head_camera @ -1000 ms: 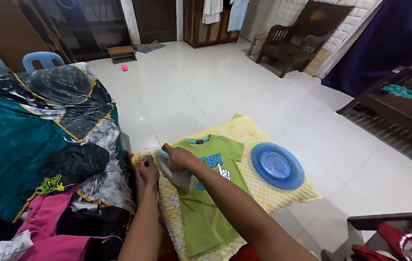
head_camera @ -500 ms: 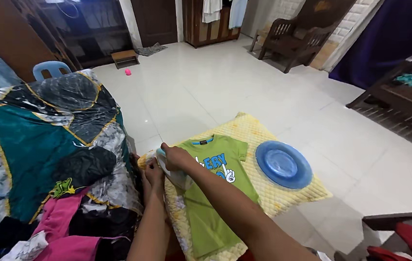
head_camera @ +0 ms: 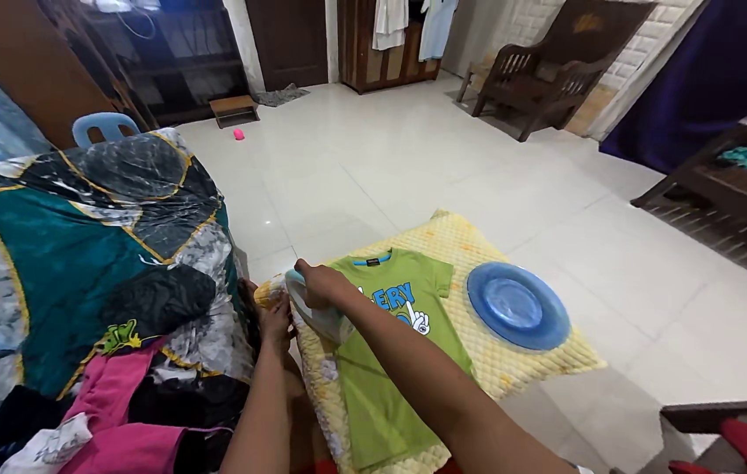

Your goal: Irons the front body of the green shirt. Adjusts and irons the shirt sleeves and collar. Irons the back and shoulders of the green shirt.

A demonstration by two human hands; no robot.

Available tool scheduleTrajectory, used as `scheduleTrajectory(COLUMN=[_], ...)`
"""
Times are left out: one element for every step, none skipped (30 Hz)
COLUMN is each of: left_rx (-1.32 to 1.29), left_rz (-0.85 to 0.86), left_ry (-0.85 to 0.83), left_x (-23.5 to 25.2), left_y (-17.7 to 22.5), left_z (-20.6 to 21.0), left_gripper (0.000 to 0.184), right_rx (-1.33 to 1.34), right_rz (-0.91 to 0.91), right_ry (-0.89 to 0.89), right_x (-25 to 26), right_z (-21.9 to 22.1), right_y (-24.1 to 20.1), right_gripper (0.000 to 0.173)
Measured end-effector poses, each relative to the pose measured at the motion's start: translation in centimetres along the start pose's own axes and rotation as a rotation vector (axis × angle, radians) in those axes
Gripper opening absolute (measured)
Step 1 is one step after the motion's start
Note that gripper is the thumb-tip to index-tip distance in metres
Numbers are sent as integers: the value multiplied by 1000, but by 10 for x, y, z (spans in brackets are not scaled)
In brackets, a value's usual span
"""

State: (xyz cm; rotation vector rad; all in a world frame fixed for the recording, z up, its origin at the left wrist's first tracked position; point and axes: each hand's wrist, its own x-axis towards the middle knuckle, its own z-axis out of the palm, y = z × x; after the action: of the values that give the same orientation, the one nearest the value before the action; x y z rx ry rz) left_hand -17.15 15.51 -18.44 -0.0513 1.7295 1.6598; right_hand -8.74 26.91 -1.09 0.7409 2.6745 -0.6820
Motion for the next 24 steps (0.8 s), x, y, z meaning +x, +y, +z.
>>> scheduleTrajectory(left_rx=[2,26,51,75,94,105,120,147,201,289,403,495,565,600,611,619,631,652,676,681,669,637,607,584], left_rz=[1,16,46,82,117,159,218,290,353,400,431,483,526,554,569,564,556,553,559,573,596,622,658,676], left_ry=[15,44,78,107,116,115,114,117,120,123,133,140,159,177,182,175,174,184,191,190,191,198,196,182], left_x=[-2,-7,-13,-19,-28,-37,-48,-60,-74,-89,-102,-111,-117,-119,-120,-122,-125,-127,-128,-127,-124,-121,-118,-116], left_y=[0,1,3,4,6,6,4,0,-6,-13,-20,-30,-37,-43,-46,-46,-45,-43,-41,-42,-44,-46,-49,-52], left_z=[0,1,4,7,9,9,10,11,14,17,21,24,25,25,25,24,24,24,24,22,21,20,19,18], left_gripper=[53,50,46,42,38,36,34,33,34,37,41,45,47,46,45,45,45,44,43,43,42,42,41,42], right_rx=[-2,-5,-5,-3,1,0,2,3,4,11,18,31,47,60,72,87,101,113,128,144,154,162,168,175], right_rz=[3,7,12,14,14,16,22,31,41,51,60,69,76,79,81,85,90,98,112,131,153,174,195,214], right_ry=[3,6,13,22,29,35,41,46,49,52,56,62,65,65,65,64,66,71,76,76,73,70,59,49], right_x=[-1,-2,-3,-4,-4,-5,-5,-4,-3,0,3,6,8,10,10,8,4,-3,-11,-21,-33,-46,-61,-77], right_z=[1,2,2,3,3,2,2,2,2,3,3,3,3,2,2,3,6,8,10,12,14,17,19,23], right_y=[-1,-2,-2,-1,-1,-2,-4,-6,-8,-10,-11,-13,-14,-14,-13,-13,-11,-11,-11,-11,-11,-11,-11,-11], right_gripper=[80,81,82,83,83,83,82,81,81,81,81,81,81,81,81,81,82,83,85,87,89,90,91,93])
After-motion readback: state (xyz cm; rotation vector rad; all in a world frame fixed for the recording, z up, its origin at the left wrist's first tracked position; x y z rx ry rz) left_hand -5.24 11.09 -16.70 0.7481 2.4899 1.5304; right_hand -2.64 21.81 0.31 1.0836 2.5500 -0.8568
